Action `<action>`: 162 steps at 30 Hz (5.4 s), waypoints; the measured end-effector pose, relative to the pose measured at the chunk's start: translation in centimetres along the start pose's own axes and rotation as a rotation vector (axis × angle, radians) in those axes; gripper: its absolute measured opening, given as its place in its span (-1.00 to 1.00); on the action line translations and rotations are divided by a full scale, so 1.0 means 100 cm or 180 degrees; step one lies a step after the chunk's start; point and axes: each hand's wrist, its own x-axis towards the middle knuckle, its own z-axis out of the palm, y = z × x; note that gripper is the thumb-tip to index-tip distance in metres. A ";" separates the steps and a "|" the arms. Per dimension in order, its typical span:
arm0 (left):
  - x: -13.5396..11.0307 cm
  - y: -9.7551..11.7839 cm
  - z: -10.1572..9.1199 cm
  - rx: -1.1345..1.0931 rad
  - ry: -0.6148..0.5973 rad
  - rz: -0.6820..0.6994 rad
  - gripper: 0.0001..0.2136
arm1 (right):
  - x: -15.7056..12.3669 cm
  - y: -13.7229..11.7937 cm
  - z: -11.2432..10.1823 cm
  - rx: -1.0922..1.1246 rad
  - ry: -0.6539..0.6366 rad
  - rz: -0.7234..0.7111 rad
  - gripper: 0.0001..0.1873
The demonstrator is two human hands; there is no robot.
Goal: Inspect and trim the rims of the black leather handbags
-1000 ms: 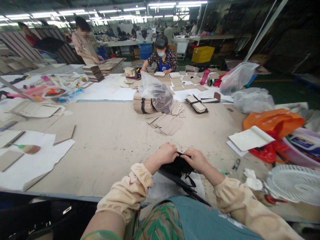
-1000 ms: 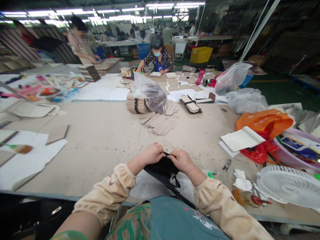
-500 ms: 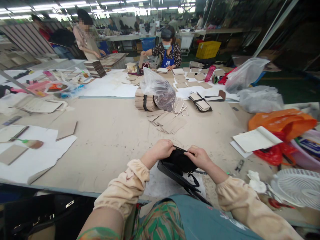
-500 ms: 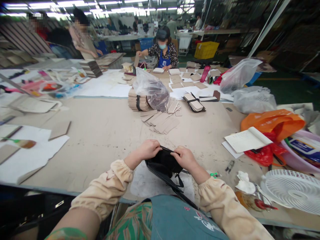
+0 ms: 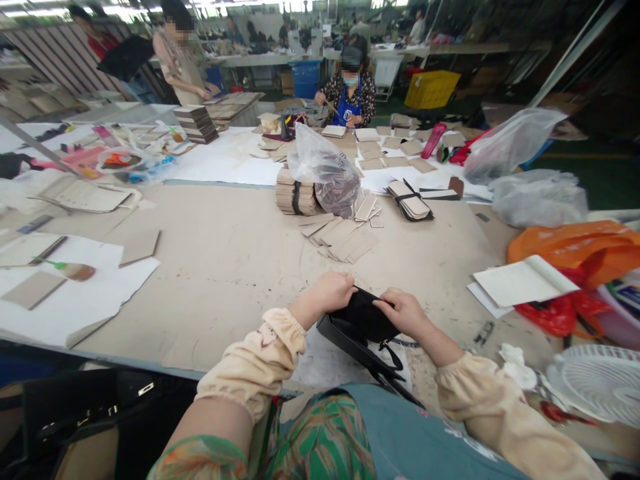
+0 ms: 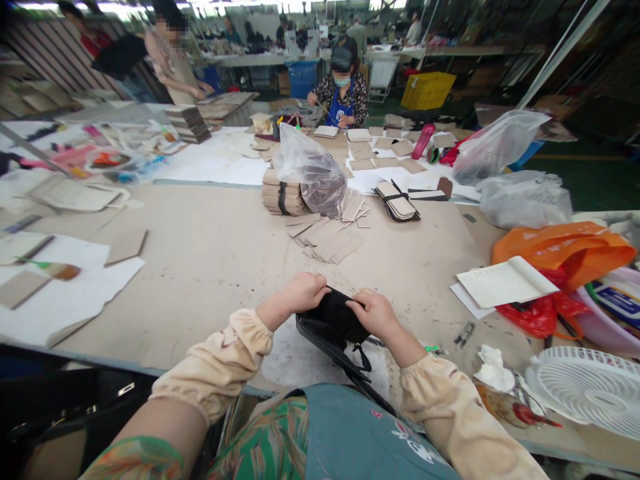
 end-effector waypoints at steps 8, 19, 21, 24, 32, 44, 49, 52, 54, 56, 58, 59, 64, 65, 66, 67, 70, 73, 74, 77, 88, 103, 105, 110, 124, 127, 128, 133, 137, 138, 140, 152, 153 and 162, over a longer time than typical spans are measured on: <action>-0.006 0.001 -0.002 0.0080 0.0040 0.0033 -0.69 | 0.000 0.000 -0.001 -0.0097 -0.0108 -0.0002 -0.64; -0.006 0.006 0.001 0.0065 0.0125 -0.0140 -0.72 | -0.005 -0.013 -0.008 -0.0523 -0.0273 0.0096 -0.57; -0.008 0.006 0.001 0.0042 0.0143 -0.0136 -0.72 | -0.001 -0.018 -0.009 -0.0595 -0.0360 0.0055 -0.58; -0.010 0.005 0.003 0.0026 0.0166 -0.0152 -0.72 | 0.009 -0.029 -0.008 -0.0807 -0.0406 -0.0042 -0.62; -0.025 -0.001 0.002 -0.0306 0.0227 -0.0034 -0.71 | 0.018 -0.041 0.001 -0.1320 -0.0318 -0.0150 -0.64; -0.029 -0.011 -0.011 -0.0302 0.0173 -0.0106 -0.82 | 0.020 -0.026 0.003 -0.1156 -0.0179 -0.0120 -0.61; -0.020 -0.012 -0.010 -0.0252 0.0107 -0.0168 -0.76 | 0.019 -0.022 0.002 -0.1106 -0.0223 -0.0103 -0.60; -0.015 -0.010 -0.009 -0.0217 0.0195 -0.0298 -0.76 | 0.018 -0.023 0.001 -0.1113 -0.0211 -0.0125 -0.60; -0.012 -0.009 -0.008 -0.0238 0.0228 -0.0425 -0.76 | 0.018 -0.023 0.001 -0.1117 -0.0178 -0.0132 -0.60; -0.010 -0.009 -0.008 -0.0284 0.0223 -0.0490 -0.77 | 0.018 -0.022 0.001 -0.1107 -0.0156 -0.0133 -0.60; -0.008 -0.009 -0.007 -0.0317 0.0231 -0.0508 -0.78 | 0.019 -0.021 0.001 -0.1100 -0.0147 -0.0133 -0.60; -0.007 -0.009 -0.006 -0.0324 0.0235 -0.0505 -0.78 | 0.019 -0.020 0.001 -0.1105 -0.0154 -0.0132 -0.60; -0.005 -0.011 -0.003 -0.0291 0.0250 -0.0502 -0.76 | 0.021 -0.017 0.002 -0.1115 -0.0216 -0.0107 -0.61; -0.005 -0.011 -0.002 -0.0272 0.0251 -0.0509 -0.76 | 0.021 -0.017 0.002 -0.1106 -0.0215 -0.0105 -0.61; -0.005 -0.011 -0.002 -0.0252 0.0253 -0.0519 -0.76 | 0.021 -0.017 0.002 -0.1095 -0.0212 -0.0108 -0.61; -0.004 -0.010 -0.002 -0.0233 0.0256 -0.0531 -0.76 | 0.021 -0.017 0.002 -0.1089 -0.0204 -0.0109 -0.61; -0.002 -0.009 -0.002 -0.0196 0.0259 -0.0582 -0.76 | 0.020 -0.017 0.002 -0.1077 -0.0187 -0.0105 -0.61; -0.001 -0.006 -0.003 -0.0179 0.0259 -0.0623 -0.77 | 0.020 -0.017 0.001 -0.1050 -0.0194 -0.0093 -0.61; 0.000 -0.005 -0.003 -0.0178 0.0257 -0.0633 -0.78 | 0.020 -0.018 0.001 -0.1037 -0.0200 -0.0093 -0.61; 0.002 -0.002 -0.005 -0.0196 0.0228 -0.0703 -0.79 | 0.021 -0.019 0.000 -0.1016 -0.0194 -0.0074 -0.61; 0.007 0.001 -0.001 -0.0106 0.0239 -0.0936 -0.78 | 0.020 -0.016 0.002 -0.1014 -0.0178 -0.0087 -0.60; 0.000 0.006 -0.005 -0.0286 0.0207 -0.1021 -0.78 | 0.035 -0.041 -0.006 -0.1414 -0.0433 -0.0042 -0.60; -0.002 0.006 -0.004 -0.0288 0.0221 -0.1045 -0.79 | 0.041 -0.043 -0.003 -0.1432 -0.0429 -0.0109 -0.63; -0.005 0.001 0.002 -0.0338 0.0400 -0.0935 -0.79 | 0.043 -0.045 0.004 -0.1405 -0.0349 -0.0207 -0.63; -0.041 0.019 0.008 -0.1535 0.1007 -0.1189 -0.51 | 0.040 -0.036 0.001 -0.1404 -0.0240 0.0002 -0.57; -0.042 0.012 0.011 -0.1623 0.0949 -0.1291 -0.53 | 0.033 -0.041 -0.001 -0.1509 -0.0252 0.0032 -0.57; -0.042 0.008 0.010 -0.1626 0.0945 -0.1324 -0.54 | 0.030 -0.042 -0.002 -0.1551 -0.0266 0.0075 -0.57; -0.037 0.009 0.004 -0.1377 0.0947 -0.1465 -0.63 | 0.020 -0.043 -0.009 -0.1596 -0.0430 0.0475 -0.58; -0.025 0.026 0.005 -0.1092 0.1129 -0.1108 -0.71 | 0.020 -0.041 -0.011 -0.1520 -0.0437 0.0659 -0.58; -0.021 0.028 0.006 -0.1019 0.1147 -0.1063 -0.71 | 0.019 -0.041 -0.010 -0.1500 -0.0430 0.0662 -0.58; -0.011 0.030 0.008 -0.0873 0.1133 -0.1011 -0.73 | 0.019 -0.041 -0.008 -0.1455 -0.0401 0.0631 -0.59; 0.007 0.010 0.009 -0.0562 0.1111 -0.0362 -0.87 | 0.023 -0.028 -0.009 -0.1319 -0.0383 0.0419 -0.61; 0.007 0.009 0.009 -0.0527 0.1054 -0.0353 -0.86 | 0.024 -0.027 -0.008 -0.1309 -0.0378 0.0397 -0.61; 0.014 0.006 0.008 -0.0399 0.0935 -0.0213 -0.93 | 0.022 -0.019 -0.002 -0.1252 -0.0185 0.0303 -0.60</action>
